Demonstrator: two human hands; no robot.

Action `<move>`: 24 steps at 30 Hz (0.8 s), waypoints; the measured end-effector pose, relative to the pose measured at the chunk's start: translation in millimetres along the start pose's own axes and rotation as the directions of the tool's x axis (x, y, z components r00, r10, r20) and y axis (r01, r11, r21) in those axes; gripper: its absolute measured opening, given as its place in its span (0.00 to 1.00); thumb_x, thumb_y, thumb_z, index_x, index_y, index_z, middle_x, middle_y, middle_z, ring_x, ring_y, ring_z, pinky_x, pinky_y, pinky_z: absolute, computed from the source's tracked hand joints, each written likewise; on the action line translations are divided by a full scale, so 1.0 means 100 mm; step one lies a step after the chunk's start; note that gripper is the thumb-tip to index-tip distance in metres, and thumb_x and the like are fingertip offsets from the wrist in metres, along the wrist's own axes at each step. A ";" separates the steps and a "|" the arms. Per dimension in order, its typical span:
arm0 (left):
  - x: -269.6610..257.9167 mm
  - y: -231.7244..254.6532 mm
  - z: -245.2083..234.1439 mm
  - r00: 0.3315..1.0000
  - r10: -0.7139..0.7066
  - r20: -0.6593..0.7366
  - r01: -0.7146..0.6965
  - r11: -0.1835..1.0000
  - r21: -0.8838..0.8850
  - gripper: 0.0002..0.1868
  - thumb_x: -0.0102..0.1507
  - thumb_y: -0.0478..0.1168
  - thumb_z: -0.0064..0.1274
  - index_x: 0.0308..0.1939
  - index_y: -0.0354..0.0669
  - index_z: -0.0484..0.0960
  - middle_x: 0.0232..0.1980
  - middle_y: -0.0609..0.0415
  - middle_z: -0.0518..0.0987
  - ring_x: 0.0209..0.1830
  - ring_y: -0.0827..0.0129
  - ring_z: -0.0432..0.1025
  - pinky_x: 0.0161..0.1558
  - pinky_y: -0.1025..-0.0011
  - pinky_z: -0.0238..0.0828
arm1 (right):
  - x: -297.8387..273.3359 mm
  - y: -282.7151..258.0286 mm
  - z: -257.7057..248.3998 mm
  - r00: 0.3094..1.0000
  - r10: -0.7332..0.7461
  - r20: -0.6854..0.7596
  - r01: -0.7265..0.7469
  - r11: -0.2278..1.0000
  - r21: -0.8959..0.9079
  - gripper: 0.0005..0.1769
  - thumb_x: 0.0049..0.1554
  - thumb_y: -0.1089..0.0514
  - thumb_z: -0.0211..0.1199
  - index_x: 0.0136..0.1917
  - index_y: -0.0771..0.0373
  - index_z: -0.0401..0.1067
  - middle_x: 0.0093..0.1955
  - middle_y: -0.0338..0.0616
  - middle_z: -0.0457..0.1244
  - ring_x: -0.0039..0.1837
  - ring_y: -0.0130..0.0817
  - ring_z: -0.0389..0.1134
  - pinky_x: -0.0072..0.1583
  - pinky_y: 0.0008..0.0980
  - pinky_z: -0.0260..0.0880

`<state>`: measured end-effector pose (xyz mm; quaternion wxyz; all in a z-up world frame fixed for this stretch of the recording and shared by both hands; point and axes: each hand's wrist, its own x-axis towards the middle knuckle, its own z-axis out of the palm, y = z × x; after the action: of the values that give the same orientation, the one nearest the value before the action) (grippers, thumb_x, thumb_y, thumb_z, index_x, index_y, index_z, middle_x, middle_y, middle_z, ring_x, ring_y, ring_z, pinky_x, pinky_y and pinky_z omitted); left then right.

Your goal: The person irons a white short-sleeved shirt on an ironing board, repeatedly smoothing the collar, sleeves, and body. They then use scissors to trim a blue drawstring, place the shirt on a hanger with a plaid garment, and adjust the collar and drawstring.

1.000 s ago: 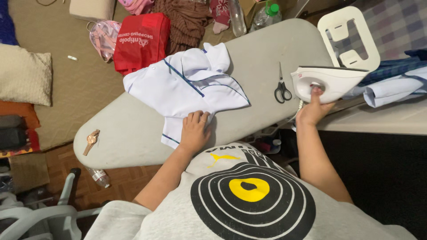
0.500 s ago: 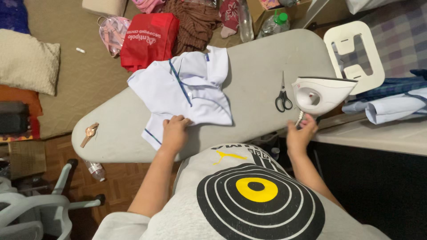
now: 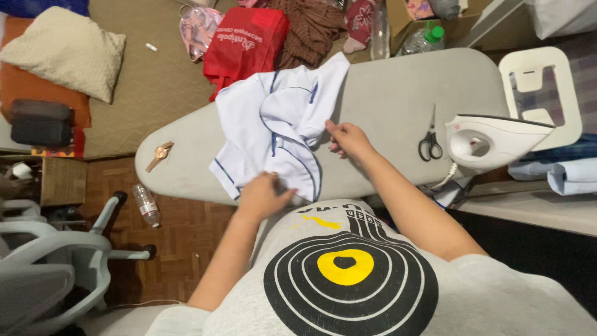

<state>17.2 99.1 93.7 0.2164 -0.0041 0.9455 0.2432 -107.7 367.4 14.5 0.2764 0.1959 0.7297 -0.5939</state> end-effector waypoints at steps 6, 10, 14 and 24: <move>0.20 -0.04 0.27 0.745 0.584 -0.323 -0.478 0.805 0.353 0.30 0.44 0.52 0.63 0.48 0.47 0.82 0.46 0.51 0.78 0.46 0.53 0.73 0.44 0.55 0.68 | 0.19 -0.02 0.30 0.964 -0.209 -0.163 0.244 0.942 0.231 0.11 0.58 0.52 0.65 0.45 0.62 0.76 0.29 0.36 0.57 0.26 0.22 0.53 0.28 0.27 0.49; 0.48 -0.43 0.45 0.902 0.306 -0.306 -0.414 0.817 -0.402 0.10 0.71 0.46 0.49 0.51 0.48 0.78 0.47 0.56 0.78 0.49 0.61 0.72 0.53 0.61 0.71 | -0.15 -0.08 -0.21 0.978 -0.114 -0.172 0.184 0.861 0.475 0.09 0.58 0.55 0.66 0.42 0.60 0.70 0.27 0.30 0.56 0.27 0.22 0.53 0.29 0.27 0.48; 0.65 -0.71 0.41 0.984 0.131 -0.123 -0.084 -0.270 -0.959 0.15 0.76 0.48 0.44 0.61 0.44 0.73 0.55 0.53 0.75 0.52 0.63 0.69 0.55 0.64 0.67 | -0.72 -0.19 -0.50 0.955 -0.279 -0.099 0.270 0.686 0.676 0.19 0.64 0.47 0.60 0.63 0.59 0.68 0.56 0.37 0.63 0.47 0.24 0.66 0.45 0.26 0.66; 0.61 -0.63 0.24 0.989 0.123 0.081 0.089 -0.061 -0.994 0.37 0.63 0.55 0.58 0.72 0.44 0.67 0.72 0.53 0.71 0.72 0.61 0.65 0.70 0.63 0.61 | -0.58 0.38 0.27 0.911 -0.389 -0.139 0.335 0.893 -0.301 0.35 0.54 0.55 0.73 0.70 0.63 0.62 0.64 0.50 0.65 0.65 0.41 0.66 0.64 0.38 0.65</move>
<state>-20.8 60.6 20.7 0.2101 -0.1309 0.4513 0.8573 -34.7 352.3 18.6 0.1113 0.0738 0.8510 -0.5078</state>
